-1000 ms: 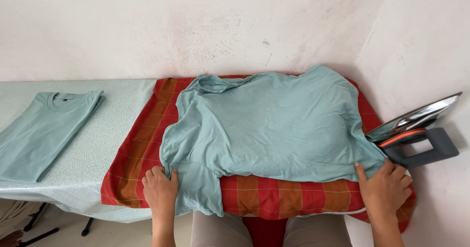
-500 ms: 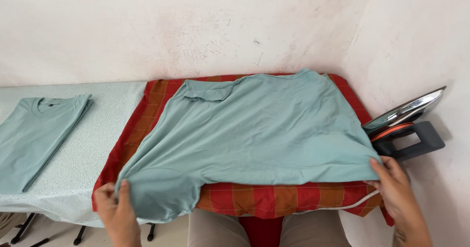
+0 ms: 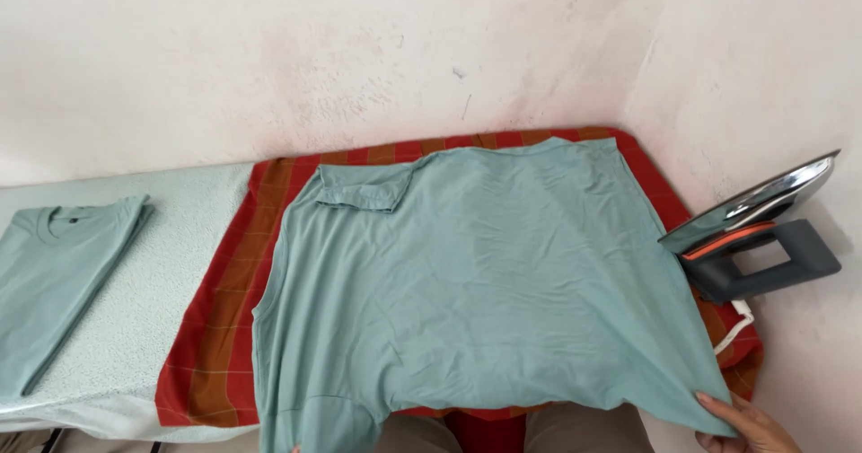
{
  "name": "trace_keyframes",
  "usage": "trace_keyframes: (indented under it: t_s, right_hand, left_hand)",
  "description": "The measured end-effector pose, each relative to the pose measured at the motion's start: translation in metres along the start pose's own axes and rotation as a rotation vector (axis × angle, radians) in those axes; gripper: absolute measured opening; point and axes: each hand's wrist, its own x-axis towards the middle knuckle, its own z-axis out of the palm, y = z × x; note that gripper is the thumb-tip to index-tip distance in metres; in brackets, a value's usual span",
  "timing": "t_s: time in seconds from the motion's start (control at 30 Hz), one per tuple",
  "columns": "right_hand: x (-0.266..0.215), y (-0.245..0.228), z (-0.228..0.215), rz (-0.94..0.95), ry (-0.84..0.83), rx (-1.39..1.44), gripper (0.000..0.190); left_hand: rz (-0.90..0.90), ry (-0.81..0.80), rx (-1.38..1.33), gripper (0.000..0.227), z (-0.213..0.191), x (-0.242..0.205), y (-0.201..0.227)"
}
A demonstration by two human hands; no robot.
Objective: Ironing a light blue t-shirt on an ironing board and then folding it neatly.
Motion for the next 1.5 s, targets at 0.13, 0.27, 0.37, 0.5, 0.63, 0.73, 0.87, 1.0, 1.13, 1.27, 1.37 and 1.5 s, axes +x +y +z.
trace_keyframes:
  t_s: [0.13,0.27,0.37,0.5,0.63,0.73,0.87,1.0,1.13,1.27,1.37,1.5]
  right_hand:
    - [0.013,0.003,-0.028,0.021,0.003,0.194,0.035]
    - [0.029,-0.007,-0.055,-0.592,-0.137,0.150,0.065]
    - [-0.094,-0.055,0.042,-0.654,-0.243,0.153,0.058]
    - [0.021,-0.107,0.133,-0.507,-0.476,0.430,0.005]
    - [0.050,-0.221,0.222,-0.519,-0.674,0.469,0.055]
    - [-0.029,-0.302,0.226,-0.850,-0.735,0.566,0.034]
    - [-0.101,-0.341,0.209,-1.075,-0.760,0.615,0.015]
    - [-0.121,-0.316,0.201,-1.053,-0.715,0.665,0.022]
    - [-0.095,-0.274,0.194,-0.904,-0.637,0.667,0.031]
    - [-0.048,-0.222,0.184,-0.801,-0.603,0.652,0.021]
    - [-0.008,-0.184,0.171,-0.711,-0.538,0.694,0.020]
    - [-0.016,-0.126,0.146,-0.661,-0.414,0.553,0.025]
  left_hand:
    - [0.053,-0.055,-0.123,0.058,0.037,0.042,0.030]
    - [0.123,-0.094,-0.264,0.055,0.084,0.105,0.081]
    - [0.187,-0.121,-0.373,0.053,0.116,0.156,0.134]
    - [0.271,-0.151,-0.522,0.051,0.143,0.183,0.229]
    - [0.384,-0.193,-0.690,0.049,0.150,0.183,0.384]
    - [0.481,-0.174,-0.857,0.044,0.146,0.125,0.540]
    - [0.711,-0.203,-1.122,0.072,0.122,0.090,0.633]
    - [0.846,-0.312,-1.106,0.051,0.111,0.099,0.617]
    - [0.455,-0.220,-1.097,0.062,0.113,0.064,0.570]
    - [0.209,-0.125,-0.965,0.051,0.120,0.051,0.502]
    - [-0.036,-0.058,-0.755,0.051,0.120,0.026,0.460]
    - [-0.031,-0.125,-0.724,0.049,0.114,0.026,0.383]
